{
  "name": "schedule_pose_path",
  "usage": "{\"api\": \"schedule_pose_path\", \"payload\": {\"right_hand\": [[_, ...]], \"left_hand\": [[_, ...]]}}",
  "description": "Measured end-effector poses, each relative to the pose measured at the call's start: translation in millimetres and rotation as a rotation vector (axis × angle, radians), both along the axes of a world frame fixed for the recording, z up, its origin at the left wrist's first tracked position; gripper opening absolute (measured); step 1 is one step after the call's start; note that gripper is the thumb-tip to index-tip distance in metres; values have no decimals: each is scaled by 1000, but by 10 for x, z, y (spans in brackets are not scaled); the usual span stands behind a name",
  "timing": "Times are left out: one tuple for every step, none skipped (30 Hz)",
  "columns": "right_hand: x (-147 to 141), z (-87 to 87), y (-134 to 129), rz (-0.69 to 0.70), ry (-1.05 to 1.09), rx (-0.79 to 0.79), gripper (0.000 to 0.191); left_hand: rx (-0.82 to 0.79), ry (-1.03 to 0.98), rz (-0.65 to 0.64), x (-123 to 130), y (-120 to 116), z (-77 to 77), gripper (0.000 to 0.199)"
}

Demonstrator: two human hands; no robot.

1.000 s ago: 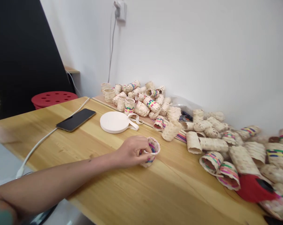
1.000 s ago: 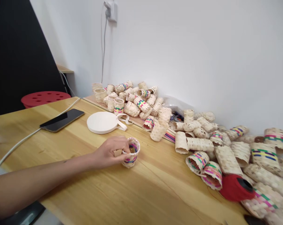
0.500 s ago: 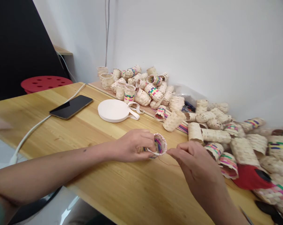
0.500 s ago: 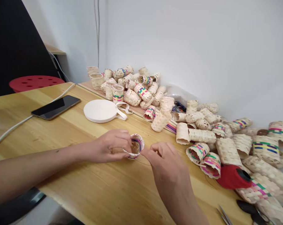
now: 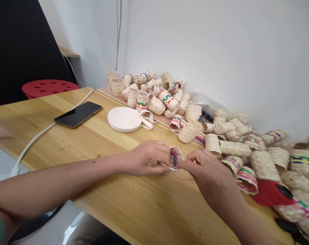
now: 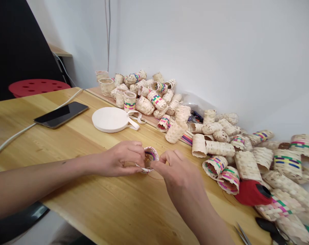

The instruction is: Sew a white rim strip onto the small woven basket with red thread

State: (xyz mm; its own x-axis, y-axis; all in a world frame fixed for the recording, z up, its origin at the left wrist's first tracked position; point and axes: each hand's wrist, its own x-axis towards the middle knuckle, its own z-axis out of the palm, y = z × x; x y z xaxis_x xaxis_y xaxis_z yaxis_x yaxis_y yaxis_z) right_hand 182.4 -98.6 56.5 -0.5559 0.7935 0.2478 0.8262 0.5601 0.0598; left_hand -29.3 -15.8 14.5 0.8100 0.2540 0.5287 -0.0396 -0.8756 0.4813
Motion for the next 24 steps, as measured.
{"api": "schedule_pose_path", "payload": {"right_hand": [[2,5,3,3,-5,-8,44],[2,12,5,4,-13,-19,45],[-1,21,8,7,-23,-31,46],[-7,32,11,9,-32,-41,46],[-15,46,15,12,-41,-50,44],[-25,60,20,16,-47,-57,42],[-35,75,26,21,-52,-63,40],[-46,91,34,27,-57,-71,38],[-56,107,44,36,-60,-81,36],[-66,124,55,44,-64,-91,36],[-76,142,69,58,-66,-96,36],[-85,161,86,80,-63,-97,35],[-94,181,106,106,-57,-104,35],[-101,201,131,136,-43,-114,34],[-107,220,161,167,-23,-129,33],[-110,238,194,195,-3,-153,33],[-111,254,231,219,14,-181,32],[-109,269,272,243,26,-210,32],[-106,281,313,267,30,-235,32],[-101,292,355,293,30,-256,32],[-97,302,395,320,28,-281,31],[-95,311,432,344,23,-306,30],[-96,321,464,363,18,-328,29],[-101,330,492,376,10,-350,28]], "left_hand": [[1,-4,-2,-1,0,0,12],[4,-11,-7,-2,-1,0,12],[8,-20,-12,-3,-2,0,12],[13,-28,-15,-4,-3,0,11],[15,-32,-17,-5,-4,0,12],[16,-33,-16,-5,-6,1,12],[14,-28,-13,-5,-8,2,12],[11,-22,-11,-5,-9,4,12],[8,-18,-11,-5,-10,6,11],[6,-20,-12,-4,-10,7,11],[4,-27,-15,-4,-9,8,11],[3,-37,-20,-3,-7,8,10],[3,-49,-28,-3,-3,6,10],[4,-60,-35,-3,1,4,10],[6,-67,-40,-3,6,1,9],[9,-69,-43,-4,11,-2,9],[12,-67,-42,-6,17,-5,9],[12,-62,-37,-8,21,-6,9],[11,-54,-30,-10,24,-6,9],[10,-45,-23,-11,27,-5,10],[10,-37,-20,-13,28,-3,10],[13,-32,-18,-14,28,0,10],[17,-28,-18,-15,28,2,11],[19,-26,-20,-15,27,2,11]]}}
